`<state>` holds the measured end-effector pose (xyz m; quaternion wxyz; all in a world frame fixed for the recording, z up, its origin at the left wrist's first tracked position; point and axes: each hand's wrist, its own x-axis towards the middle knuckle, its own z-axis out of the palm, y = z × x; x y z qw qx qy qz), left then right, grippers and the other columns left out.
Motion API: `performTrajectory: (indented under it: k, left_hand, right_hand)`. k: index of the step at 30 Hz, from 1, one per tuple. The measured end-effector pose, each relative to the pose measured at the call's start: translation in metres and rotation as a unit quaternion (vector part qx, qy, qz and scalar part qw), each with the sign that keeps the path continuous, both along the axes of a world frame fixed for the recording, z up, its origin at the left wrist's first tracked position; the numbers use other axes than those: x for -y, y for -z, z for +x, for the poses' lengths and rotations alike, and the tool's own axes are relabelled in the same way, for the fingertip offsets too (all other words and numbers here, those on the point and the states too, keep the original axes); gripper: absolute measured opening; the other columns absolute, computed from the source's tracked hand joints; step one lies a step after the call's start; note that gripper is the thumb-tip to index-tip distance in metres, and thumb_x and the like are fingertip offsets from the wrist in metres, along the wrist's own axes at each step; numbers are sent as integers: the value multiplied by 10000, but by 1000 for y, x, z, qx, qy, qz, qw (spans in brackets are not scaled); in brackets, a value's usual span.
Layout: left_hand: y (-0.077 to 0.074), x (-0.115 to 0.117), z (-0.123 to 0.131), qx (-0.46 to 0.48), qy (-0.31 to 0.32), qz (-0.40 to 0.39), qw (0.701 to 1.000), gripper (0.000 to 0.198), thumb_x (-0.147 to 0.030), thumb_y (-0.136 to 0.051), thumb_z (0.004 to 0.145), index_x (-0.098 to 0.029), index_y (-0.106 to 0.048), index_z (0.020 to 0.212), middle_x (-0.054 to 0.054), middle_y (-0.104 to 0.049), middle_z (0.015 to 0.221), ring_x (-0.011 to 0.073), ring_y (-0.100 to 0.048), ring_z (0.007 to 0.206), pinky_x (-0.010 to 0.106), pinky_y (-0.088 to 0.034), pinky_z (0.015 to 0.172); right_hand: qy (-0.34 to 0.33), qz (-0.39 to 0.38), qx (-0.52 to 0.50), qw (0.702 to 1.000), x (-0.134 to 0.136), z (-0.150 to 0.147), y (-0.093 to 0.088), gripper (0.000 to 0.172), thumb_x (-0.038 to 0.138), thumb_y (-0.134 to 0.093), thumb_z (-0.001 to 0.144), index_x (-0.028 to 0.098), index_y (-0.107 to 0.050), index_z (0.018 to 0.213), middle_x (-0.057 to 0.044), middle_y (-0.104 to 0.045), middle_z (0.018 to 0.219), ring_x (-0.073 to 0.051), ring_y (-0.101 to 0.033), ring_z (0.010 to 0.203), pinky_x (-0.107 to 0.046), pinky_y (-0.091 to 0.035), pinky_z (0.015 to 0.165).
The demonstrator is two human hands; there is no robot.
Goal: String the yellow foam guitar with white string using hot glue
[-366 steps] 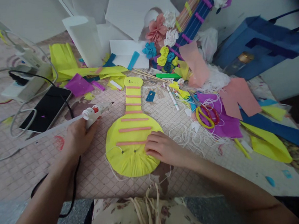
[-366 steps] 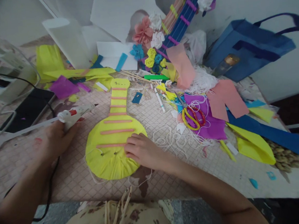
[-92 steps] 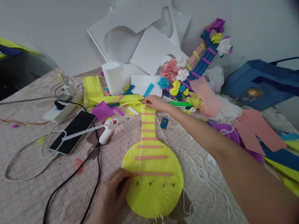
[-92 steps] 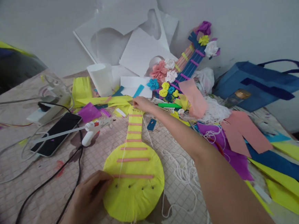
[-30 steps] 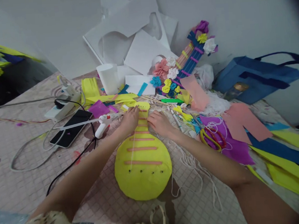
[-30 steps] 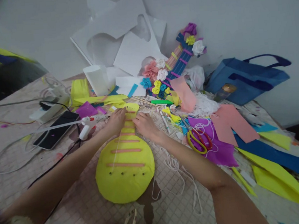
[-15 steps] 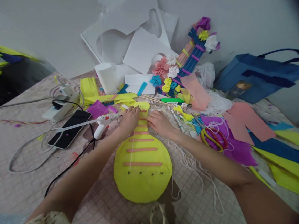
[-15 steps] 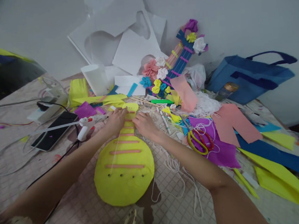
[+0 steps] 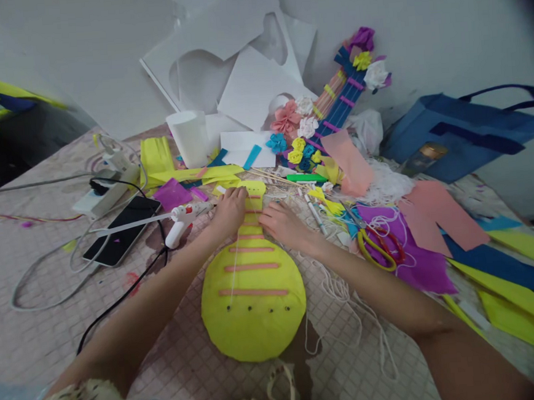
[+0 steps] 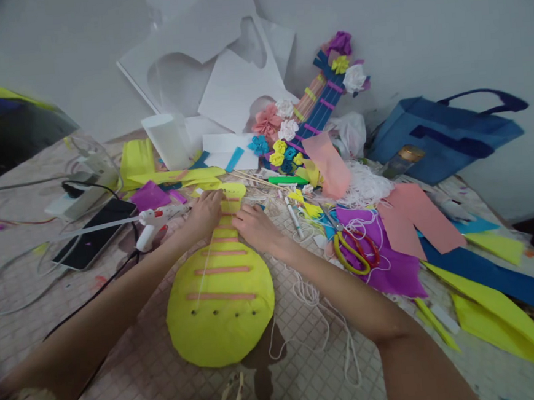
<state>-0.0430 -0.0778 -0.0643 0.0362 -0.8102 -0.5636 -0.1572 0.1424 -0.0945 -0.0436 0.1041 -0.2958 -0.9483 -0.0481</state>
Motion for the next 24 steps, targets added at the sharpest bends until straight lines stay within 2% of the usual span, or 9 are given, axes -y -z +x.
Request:
performTrajectory:
  k: [3, 6, 10, 15, 19, 22, 24]
  left_hand:
    - [0, 2, -2, 7, 39, 1, 999, 359, -8, -410, 814, -125, -514, 1138, 150, -612, 1131, 277, -488, 1120, 383, -420, 879]
    - [0, 4, -5, 8, 69, -6, 998, 430, 23, -427, 784, -125, -508, 1179, 140, -635, 1117, 280, -460, 1185, 387, -407, 919]
    - [3, 4, -8, 14, 74, -14, 997, 453, 12, -459, 784, -114, -488, 1219, 161, -636, 1143, 300, -452, 1210, 403, -405, 925]
    - [3, 4, -7, 20, 74, -23, 997, 425, 11, -408, 823, -104, -485, 1225, 163, -626, 1154, 287, -445, 1226, 392, -403, 943]
    - [0, 9, -5, 32, 74, -28, 996, 327, -134, -405, 911, -77, -489, 1222, 181, -611, 1170, 302, -436, 1231, 413, -392, 976]
    - [-2, 15, -3, 44, 64, -30, 996, 374, -265, -436, 932, -83, -463, 1259, 183, -590, 1215, 320, -413, 1259, 451, -379, 995]
    - [-3, 18, -3, 49, 62, -35, 996, 399, -272, -462, 919, -99, -451, 1277, 173, -572, 1256, 320, -409, 1268, 461, -378, 998]
  right_hand:
    - [3, -8, -13, 1000, 4, -1, -2, 155, 147, -495, 915, 141, -636, 848, -93, -628, 868, -238, -473, 932, -356, -328, 795]
    - [10, -27, -39, 999, 7, -2, -2, 164, 169, -490, 923, 146, -633, 844, -92, -623, 853, -239, -476, 942, -348, -338, 801]
    - [5, -52, -70, 996, 13, -2, 1, 175, 196, -484, 931, 151, -622, 833, -81, -617, 842, -229, -487, 929, -338, -354, 801]
    - [-6, -78, -97, 992, 30, -1, -1, 207, 220, -458, 946, 158, -614, 824, -73, -608, 818, -221, -487, 907, -336, -368, 799]
    - [-23, -101, -109, 989, 49, 2, -4, 206, 216, -458, 946, 159, -605, 814, -64, -613, 808, -210, -488, 882, -333, -377, 812]
    - [-28, -119, -113, 986, 62, 3, -2, 178, 207, -469, 940, 163, -603, 831, -62, -628, 844, -207, -498, 894, -332, -380, 819]
    - [-14, -138, -121, 983, 68, 4, 0, 138, 192, -494, 924, 164, -601, 840, -58, -630, 841, -207, -508, 899, -328, -386, 812]
